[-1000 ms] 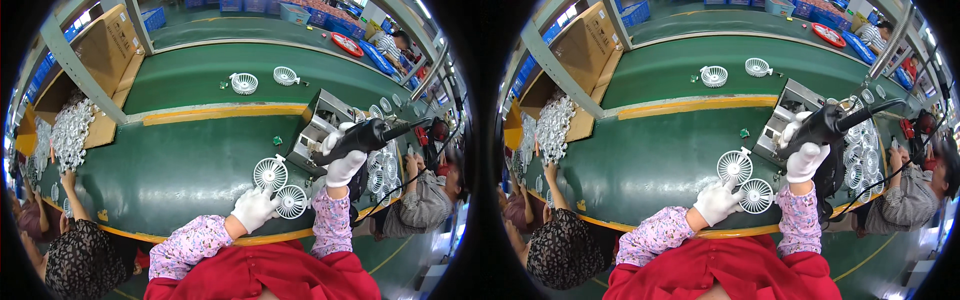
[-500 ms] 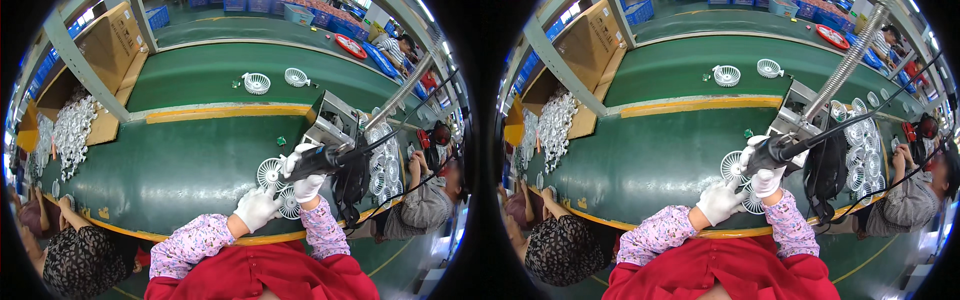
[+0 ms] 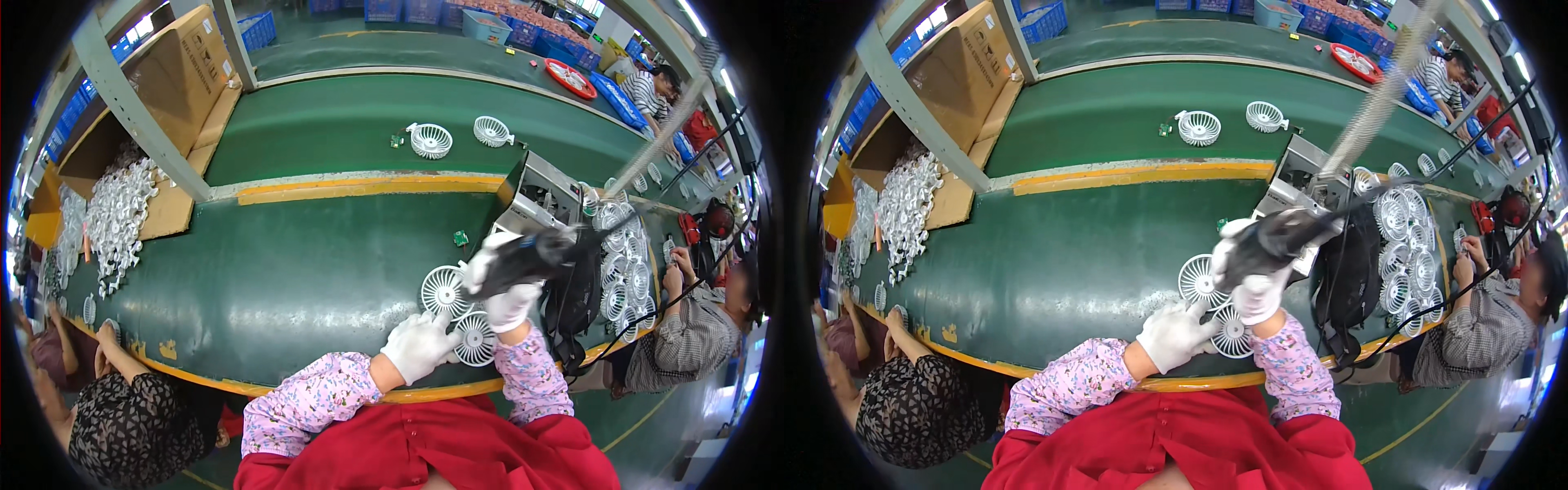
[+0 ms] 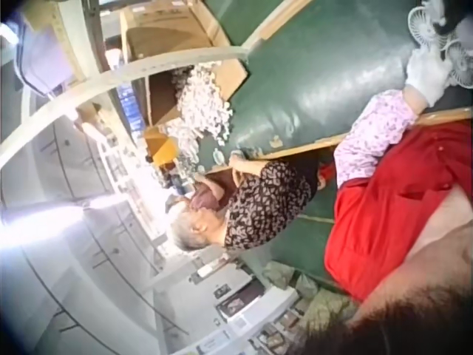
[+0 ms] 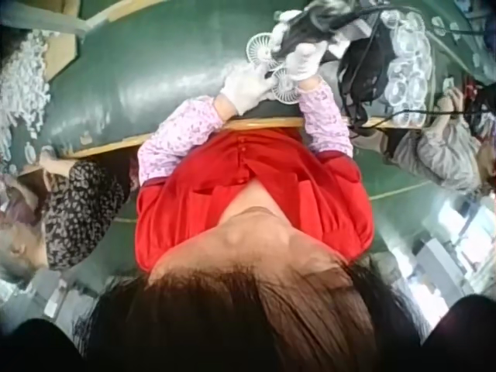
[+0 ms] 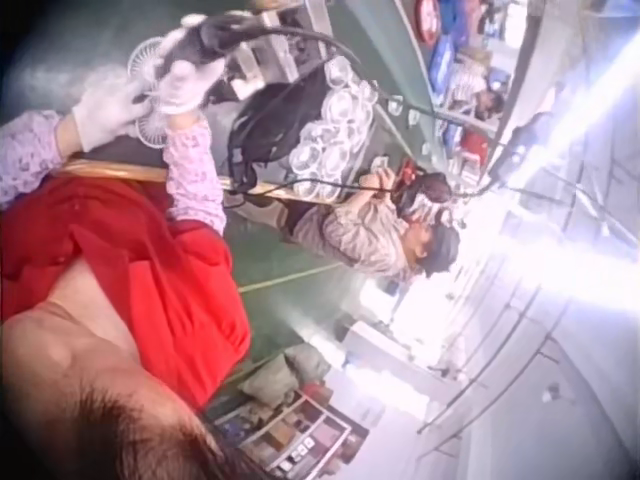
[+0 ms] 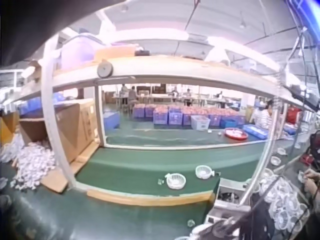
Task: Assembling small plastic fan guard components using an electric screwdriver on a factory production line.
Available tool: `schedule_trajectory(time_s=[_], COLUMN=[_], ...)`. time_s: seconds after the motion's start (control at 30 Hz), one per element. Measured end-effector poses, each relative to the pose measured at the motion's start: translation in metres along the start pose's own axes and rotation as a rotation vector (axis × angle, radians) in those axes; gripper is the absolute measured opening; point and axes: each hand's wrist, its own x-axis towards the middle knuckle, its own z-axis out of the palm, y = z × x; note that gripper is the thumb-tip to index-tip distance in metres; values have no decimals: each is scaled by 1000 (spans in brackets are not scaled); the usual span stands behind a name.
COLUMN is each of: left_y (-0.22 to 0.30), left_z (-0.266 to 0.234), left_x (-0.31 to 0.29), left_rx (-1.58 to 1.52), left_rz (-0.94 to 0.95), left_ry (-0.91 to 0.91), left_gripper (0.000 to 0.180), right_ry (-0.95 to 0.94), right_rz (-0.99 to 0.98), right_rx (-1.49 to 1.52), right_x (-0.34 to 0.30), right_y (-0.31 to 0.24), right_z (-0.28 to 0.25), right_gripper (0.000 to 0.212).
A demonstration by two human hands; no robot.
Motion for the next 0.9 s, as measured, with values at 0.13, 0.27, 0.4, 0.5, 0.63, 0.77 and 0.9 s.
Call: schedule_trajectory(time_s=[0.13,0.27,0.4,0.5,0.63,0.77,0.9], left_y=[1,1,1,1,4,2,1], left_z=[4,6,7,6,3,8,10], left_x=[-3,-1,0,-1,0,-2,-2], left_rx=[-35,-20,-6,-6,-48,-51,-46], left_rz=[80,95,88,82,73,94,103], left_ry=[-84,-136,-154,-165,-118,-85,-79], left_gripper=[25,30,30,30,23,24,23], right_ry=[142,287,238,198,115,50,26], right_rz=[-307,-414,-324,-253,-101,27,40], right_rx=[-417,-479,-452,-239,-306,8,138], right_x=[18,31,23,10,-2,-5,-6], right_y=[-53,-66,-56,-41,-18,3,24], right_z=[10,-12,-15,1,16,12,-2], right_gripper=[95,88,89,88,95,87,79])
